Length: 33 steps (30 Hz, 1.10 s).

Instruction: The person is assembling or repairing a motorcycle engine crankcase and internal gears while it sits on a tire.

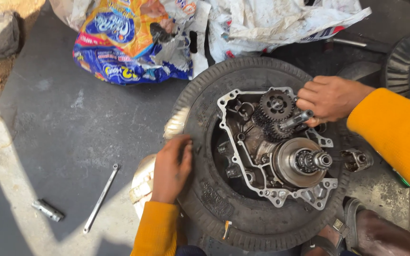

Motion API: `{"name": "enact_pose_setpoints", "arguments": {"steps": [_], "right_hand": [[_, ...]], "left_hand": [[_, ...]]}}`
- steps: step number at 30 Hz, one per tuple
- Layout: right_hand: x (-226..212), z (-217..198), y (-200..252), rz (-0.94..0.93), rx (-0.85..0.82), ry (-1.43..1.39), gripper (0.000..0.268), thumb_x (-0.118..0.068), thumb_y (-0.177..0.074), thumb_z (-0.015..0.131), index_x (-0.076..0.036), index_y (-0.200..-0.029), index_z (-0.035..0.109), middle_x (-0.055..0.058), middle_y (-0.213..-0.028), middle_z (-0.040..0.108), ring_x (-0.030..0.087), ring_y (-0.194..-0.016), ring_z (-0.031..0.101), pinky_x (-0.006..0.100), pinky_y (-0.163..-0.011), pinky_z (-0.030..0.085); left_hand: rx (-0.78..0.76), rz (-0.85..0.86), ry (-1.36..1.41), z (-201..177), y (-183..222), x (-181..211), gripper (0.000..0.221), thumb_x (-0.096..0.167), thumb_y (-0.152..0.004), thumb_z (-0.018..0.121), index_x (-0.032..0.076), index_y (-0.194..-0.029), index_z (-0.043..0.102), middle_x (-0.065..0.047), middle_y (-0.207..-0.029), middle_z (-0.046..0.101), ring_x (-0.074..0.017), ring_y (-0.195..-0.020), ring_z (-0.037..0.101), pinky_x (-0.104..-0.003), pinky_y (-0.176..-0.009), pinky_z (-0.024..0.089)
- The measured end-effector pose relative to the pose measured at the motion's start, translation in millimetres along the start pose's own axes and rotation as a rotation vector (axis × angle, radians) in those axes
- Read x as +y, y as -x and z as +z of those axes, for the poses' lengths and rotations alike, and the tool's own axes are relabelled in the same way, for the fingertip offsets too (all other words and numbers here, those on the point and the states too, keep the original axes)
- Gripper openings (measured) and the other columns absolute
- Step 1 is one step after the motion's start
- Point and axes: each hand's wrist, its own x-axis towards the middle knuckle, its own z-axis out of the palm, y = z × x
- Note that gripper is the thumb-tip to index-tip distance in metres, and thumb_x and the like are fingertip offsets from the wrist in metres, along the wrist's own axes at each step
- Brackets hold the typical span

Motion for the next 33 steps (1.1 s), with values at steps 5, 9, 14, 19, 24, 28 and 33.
{"name": "enact_pose_setpoints", "arguments": {"steps": [5, 9, 14, 19, 24, 28, 33], "right_hand": [[5.7, 10.3, 4.7, -0.033, 0.069, -0.041, 0.046, -0.053, -0.074, 0.068, -0.009, -0.083, 0.058, 0.007, -0.081, 0.055, 0.026, -0.076, 0.062, 0.038, -0.066, 0.053], [6.4, 23.7, 5.7, -0.034, 0.076, -0.085, 0.049, -0.055, -0.072, 0.068, -0.008, -0.084, 0.058, 0.008, -0.08, 0.055, 0.027, -0.073, 0.063, 0.04, -0.065, 0.054], [6.8, 23.5, 6.4, 0.006, 0.025, -0.122, 0.049, -0.055, -0.074, 0.068, -0.008, -0.083, 0.057, 0.009, -0.079, 0.054, 0.029, -0.072, 0.065, 0.042, -0.065, 0.057], [4.0, 29.1, 10.9, 0.073, 0.017, -0.194, 0.053, -0.058, -0.071, 0.067, -0.008, -0.084, 0.055, 0.01, -0.08, 0.054, 0.031, -0.072, 0.066, 0.044, -0.068, 0.057], [-16.3, 11.0, 12.4, 0.255, -0.008, -0.3, 0.06, -0.062, -0.07, 0.065, -0.006, -0.089, 0.054, 0.013, -0.085, 0.056, 0.035, -0.078, 0.066, 0.048, -0.072, 0.056], [-33.4, -27.4, 3.5, 0.587, -0.191, -0.411, 0.054, -0.056, -0.077, 0.065, -0.007, -0.096, 0.056, 0.013, -0.093, 0.065, 0.036, -0.09, 0.069, 0.051, -0.077, 0.056], [-35.9, -41.1, 2.2, 0.779, -0.439, -0.459, 0.055, -0.058, -0.083, 0.065, -0.008, -0.104, 0.058, 0.012, -0.101, 0.071, 0.033, -0.095, 0.073, 0.05, -0.084, 0.058]], "left_hand": [[0.229, -0.103, 0.084, -6.5, 43.4, -30.0, 0.019, 0.008, -0.095, 0.065, 0.002, -0.113, 0.069, -0.017, -0.109, 0.07, -0.0303, -0.098, 0.07, -0.038, -0.076, 0.059], [0.387, -0.298, -0.047, -5.3, 81.2, -65.9, 0.016, 0.008, -0.097, 0.062, 0.004, -0.11, 0.069, -0.014, -0.104, 0.072, -0.0282, -0.087, 0.07, -0.039, -0.072, 0.054], [0.485, -0.258, -0.336, 2.7, 97.1, -79.8, 0.027, 0.01, -0.094, 0.067, -0.003, -0.117, 0.064, -0.021, -0.118, 0.064, -0.0412, -0.114, 0.057, -0.049, -0.102, 0.045], [0.36, -0.274, -0.409, 11.8, 93.3, -91.9, 0.053, 0.019, -0.091, 0.062, -0.009, -0.135, 0.052, -0.029, -0.137, 0.052, -0.045, -0.133, 0.044, -0.056, -0.111, 0.033], [0.28, -0.36, -0.433, 17.1, 96.3, -99.6, 0.053, 0.027, -0.098, 0.055, -0.008, -0.138, 0.052, -0.032, -0.148, 0.045, -0.0466, -0.141, 0.037, -0.06, -0.115, 0.027], [0.231, -0.384, -0.462, 18.3, 96.1, -104.5, 0.053, 0.027, -0.096, 0.056, -0.007, -0.136, 0.053, -0.033, -0.15, 0.042, -0.0488, -0.143, 0.034, -0.061, -0.116, 0.025], [0.19, -0.418, -0.44, 17.5, 94.8, -105.3, 0.052, 0.027, -0.095, 0.054, -0.007, -0.134, 0.053, -0.034, -0.151, 0.041, -0.0473, -0.145, 0.031, -0.061, -0.117, 0.022]]}}
